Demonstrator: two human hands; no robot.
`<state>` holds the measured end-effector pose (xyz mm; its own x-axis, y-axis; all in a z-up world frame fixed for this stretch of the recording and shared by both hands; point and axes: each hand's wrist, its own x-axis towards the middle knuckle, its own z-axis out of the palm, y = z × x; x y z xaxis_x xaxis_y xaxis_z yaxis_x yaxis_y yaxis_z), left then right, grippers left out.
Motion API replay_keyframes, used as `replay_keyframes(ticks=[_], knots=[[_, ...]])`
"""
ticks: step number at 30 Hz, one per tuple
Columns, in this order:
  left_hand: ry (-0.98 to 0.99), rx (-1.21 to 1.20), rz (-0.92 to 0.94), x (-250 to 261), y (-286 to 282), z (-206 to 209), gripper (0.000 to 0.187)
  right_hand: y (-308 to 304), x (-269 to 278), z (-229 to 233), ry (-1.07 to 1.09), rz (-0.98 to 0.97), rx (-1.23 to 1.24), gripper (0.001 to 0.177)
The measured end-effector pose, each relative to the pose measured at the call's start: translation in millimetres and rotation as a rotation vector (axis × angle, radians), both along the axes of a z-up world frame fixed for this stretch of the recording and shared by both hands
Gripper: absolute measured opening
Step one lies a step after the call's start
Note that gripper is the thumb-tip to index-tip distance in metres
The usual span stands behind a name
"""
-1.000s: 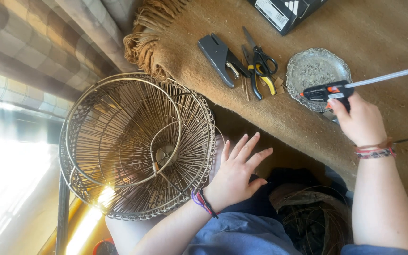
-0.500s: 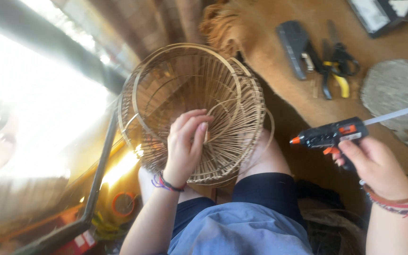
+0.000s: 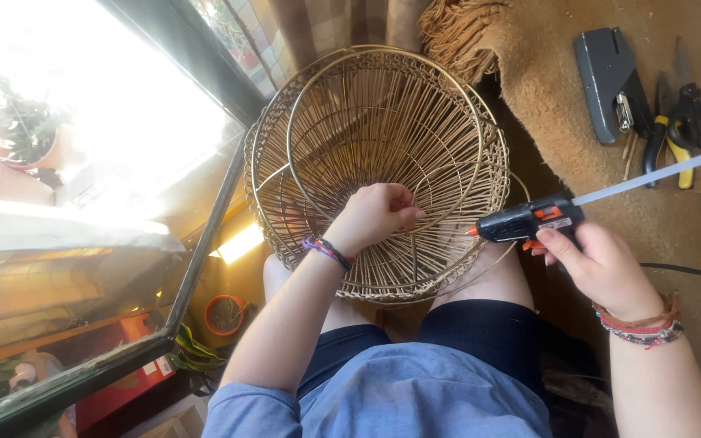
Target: Repairing a wicker lampshade using a hot glue gun, scissors, and a stapler while sitting on the floor.
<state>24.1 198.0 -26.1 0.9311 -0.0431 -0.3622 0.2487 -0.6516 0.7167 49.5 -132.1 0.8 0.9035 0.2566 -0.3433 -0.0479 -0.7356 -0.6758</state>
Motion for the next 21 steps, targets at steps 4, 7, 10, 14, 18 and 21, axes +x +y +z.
replay_keyframes(ticks=[4,7,10,14,18,21], knots=[[0.076,-0.255,0.040,-4.7,1.6,16.5,0.008,4.1,2.3,0.1,0.036,0.050,0.095,0.024],[0.039,-0.298,0.070,-8.6,-1.5,15.2,0.010,8.7,5.5,6.0,0.058,0.068,0.067,0.025],[-0.055,-0.283,0.068,-11.8,-7.7,9.5,0.011,11.5,6.6,10.0,0.067,0.109,0.059,0.021],[-0.119,-0.351,0.095,-11.9,-20.5,-3.8,0.013,10.3,5.1,11.1,0.040,0.125,0.050,0.024],[-0.177,-0.336,0.082,-12.1,-34.7,-6.2,0.013,14.9,6.6,16.7,0.032,0.098,0.014,0.028],[-0.137,-0.353,0.071,-9.2,-42.6,-8.8,0.013,8.2,9.3,3.1,0.052,0.168,0.180,0.019]])
